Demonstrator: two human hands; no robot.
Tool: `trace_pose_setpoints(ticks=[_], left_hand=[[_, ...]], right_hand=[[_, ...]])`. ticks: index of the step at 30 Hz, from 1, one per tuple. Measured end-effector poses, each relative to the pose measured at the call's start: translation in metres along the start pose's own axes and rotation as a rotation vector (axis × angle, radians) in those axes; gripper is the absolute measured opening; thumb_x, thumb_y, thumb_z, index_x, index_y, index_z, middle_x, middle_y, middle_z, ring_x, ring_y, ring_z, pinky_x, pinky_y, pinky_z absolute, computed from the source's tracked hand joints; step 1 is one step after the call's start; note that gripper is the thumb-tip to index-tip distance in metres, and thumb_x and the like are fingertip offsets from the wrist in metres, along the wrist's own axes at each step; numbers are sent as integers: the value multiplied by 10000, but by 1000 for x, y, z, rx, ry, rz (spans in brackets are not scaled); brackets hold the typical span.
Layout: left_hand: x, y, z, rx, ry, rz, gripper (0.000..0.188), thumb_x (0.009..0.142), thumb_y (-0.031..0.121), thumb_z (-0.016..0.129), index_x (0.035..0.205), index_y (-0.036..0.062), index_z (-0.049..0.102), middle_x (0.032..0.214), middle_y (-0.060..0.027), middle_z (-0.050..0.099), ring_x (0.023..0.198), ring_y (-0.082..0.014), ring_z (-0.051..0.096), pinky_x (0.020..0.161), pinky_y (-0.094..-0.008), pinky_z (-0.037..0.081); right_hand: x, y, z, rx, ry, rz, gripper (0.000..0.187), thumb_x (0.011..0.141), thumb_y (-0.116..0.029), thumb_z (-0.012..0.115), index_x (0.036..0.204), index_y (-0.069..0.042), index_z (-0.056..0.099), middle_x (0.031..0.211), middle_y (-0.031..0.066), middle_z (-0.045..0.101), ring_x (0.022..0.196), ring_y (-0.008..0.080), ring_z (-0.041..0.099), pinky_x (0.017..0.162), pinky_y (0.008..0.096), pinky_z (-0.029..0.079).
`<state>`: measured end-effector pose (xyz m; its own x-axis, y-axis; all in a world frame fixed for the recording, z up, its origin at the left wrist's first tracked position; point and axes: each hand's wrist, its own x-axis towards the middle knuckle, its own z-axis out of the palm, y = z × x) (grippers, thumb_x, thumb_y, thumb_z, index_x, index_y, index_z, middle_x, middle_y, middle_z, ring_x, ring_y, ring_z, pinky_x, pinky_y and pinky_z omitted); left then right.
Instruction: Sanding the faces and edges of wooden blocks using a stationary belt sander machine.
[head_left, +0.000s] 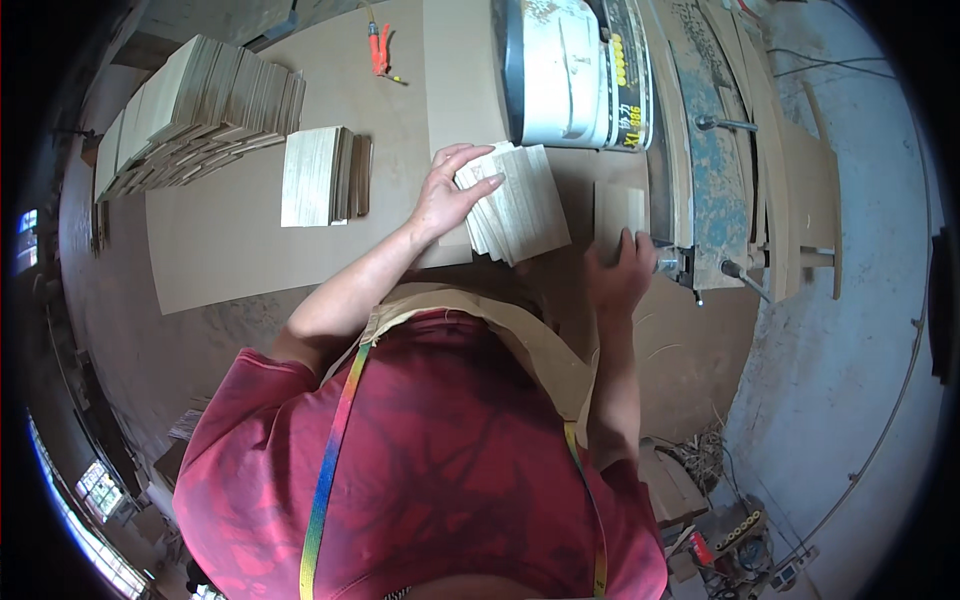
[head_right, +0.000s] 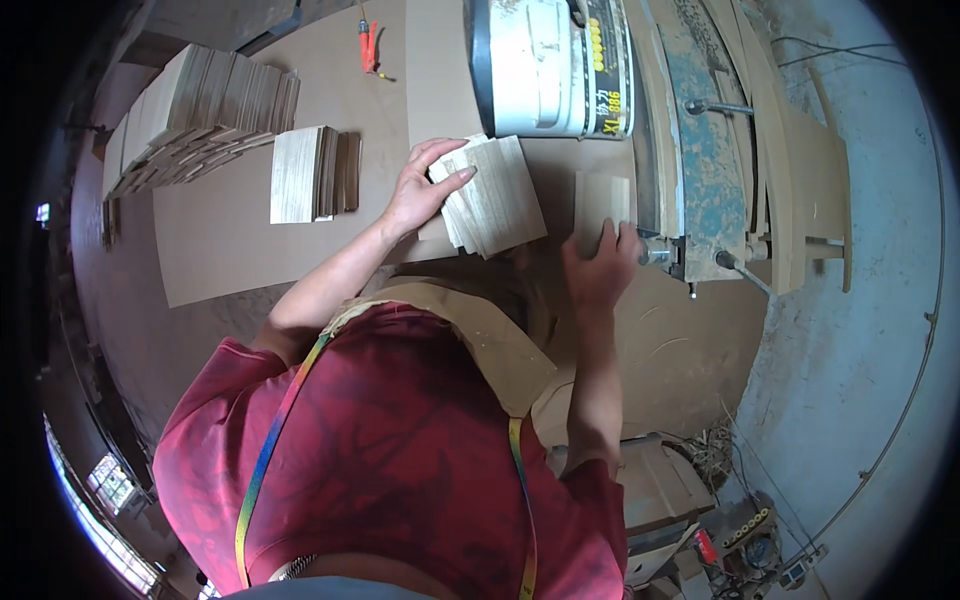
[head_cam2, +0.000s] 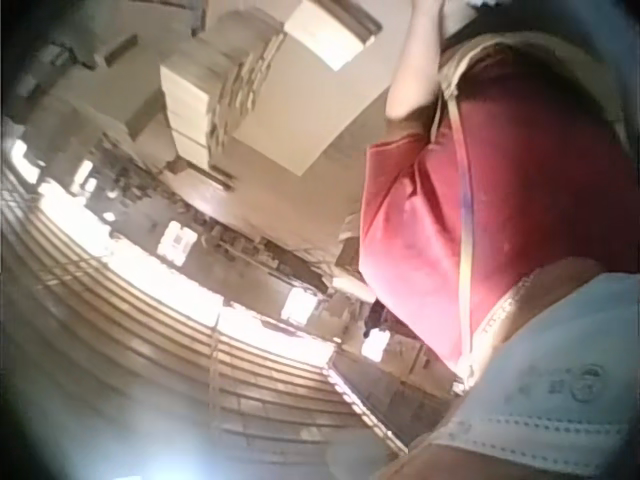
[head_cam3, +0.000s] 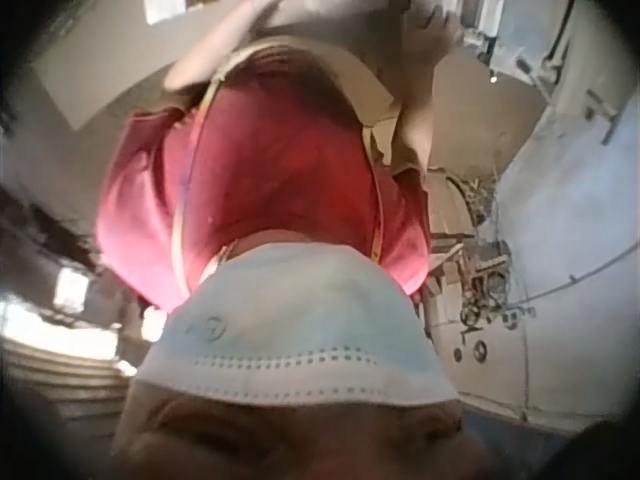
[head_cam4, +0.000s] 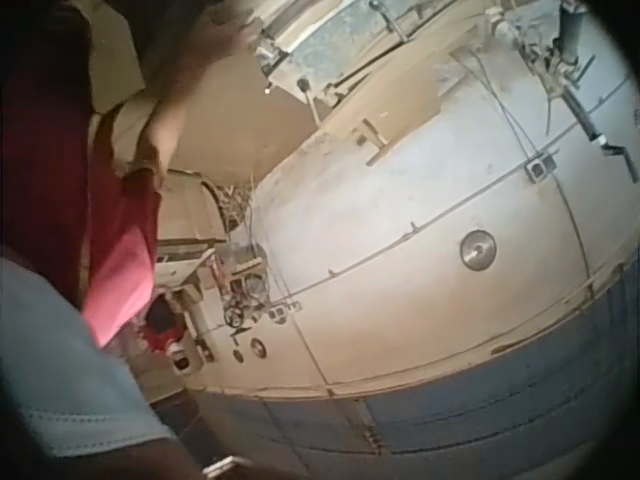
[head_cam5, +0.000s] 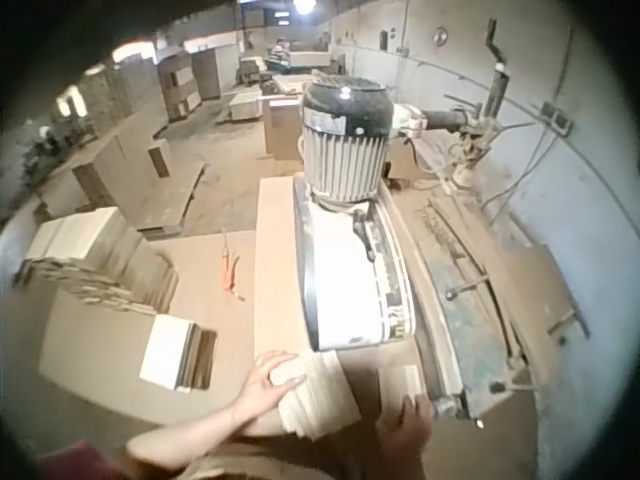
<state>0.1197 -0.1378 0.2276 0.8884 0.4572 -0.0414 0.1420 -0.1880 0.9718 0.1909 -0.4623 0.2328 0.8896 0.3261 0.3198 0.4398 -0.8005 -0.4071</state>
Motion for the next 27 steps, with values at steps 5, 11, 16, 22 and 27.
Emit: trace_pose_setpoints(ticks=[5, 11, 16, 22, 27], left_hand=[[-4, 5, -25, 10, -96, -12, 494, 898, 245, 936, 1349, 136, 765, 1449, -127, 540, 1377, -292, 544, 1182, -375, 462], [-3, 7, -4, 47, 11, -82, 493, 931, 254, 910, 1386, 143, 759, 1415, -126, 550, 1338, -282, 562, 1147, -383, 491], [-2, -2, 19, 136, 85, 45, 473, 983, 332, 858, 1406, 147, 757, 1382, -123, 559, 1307, -271, 574, 1142, -370, 481], [7, -6, 26, -117, 19, -39, 454, 1023, 416, 797, 1388, 148, 767, 1409, -130, 556, 1326, -271, 564, 1157, -357, 456], [6, 1, 13, -163, -53, -68, 482, 1049, 485, 737, 1402, 159, 761, 1465, -138, 539, 1365, -283, 549, 1182, -361, 432]], right_hand=[[43, 16, 71, -139, 108, -103, 488, 902, -232, 821, 1309, 13, 709, 1354, 214, 676, 1327, 419, 600, 1072, 491, 530], [87, -27, 67, 116, 66, -19, 504, 951, -260, 802, 1345, 29, 678, 1403, 221, 646, 1312, 442, 600, 1068, 500, 534], [26, -117, 18, 151, -222, -148, 619, 875, -298, 857, 1378, 13, 674, 1438, 281, 594, 1231, 472, 611, 1030, 529, 556], [17, -116, 1, 281, -144, -181, 681, 814, -265, 886, 1391, 36, 686, 1472, 291, 602, 1256, 446, 631, 1061, 513, 546], [15, -95, -5, 467, -105, -205, 671, 792, -221, 876, 1385, 31, 688, 1474, 289, 601, 1289, 460, 619, 1075, 524, 543]])
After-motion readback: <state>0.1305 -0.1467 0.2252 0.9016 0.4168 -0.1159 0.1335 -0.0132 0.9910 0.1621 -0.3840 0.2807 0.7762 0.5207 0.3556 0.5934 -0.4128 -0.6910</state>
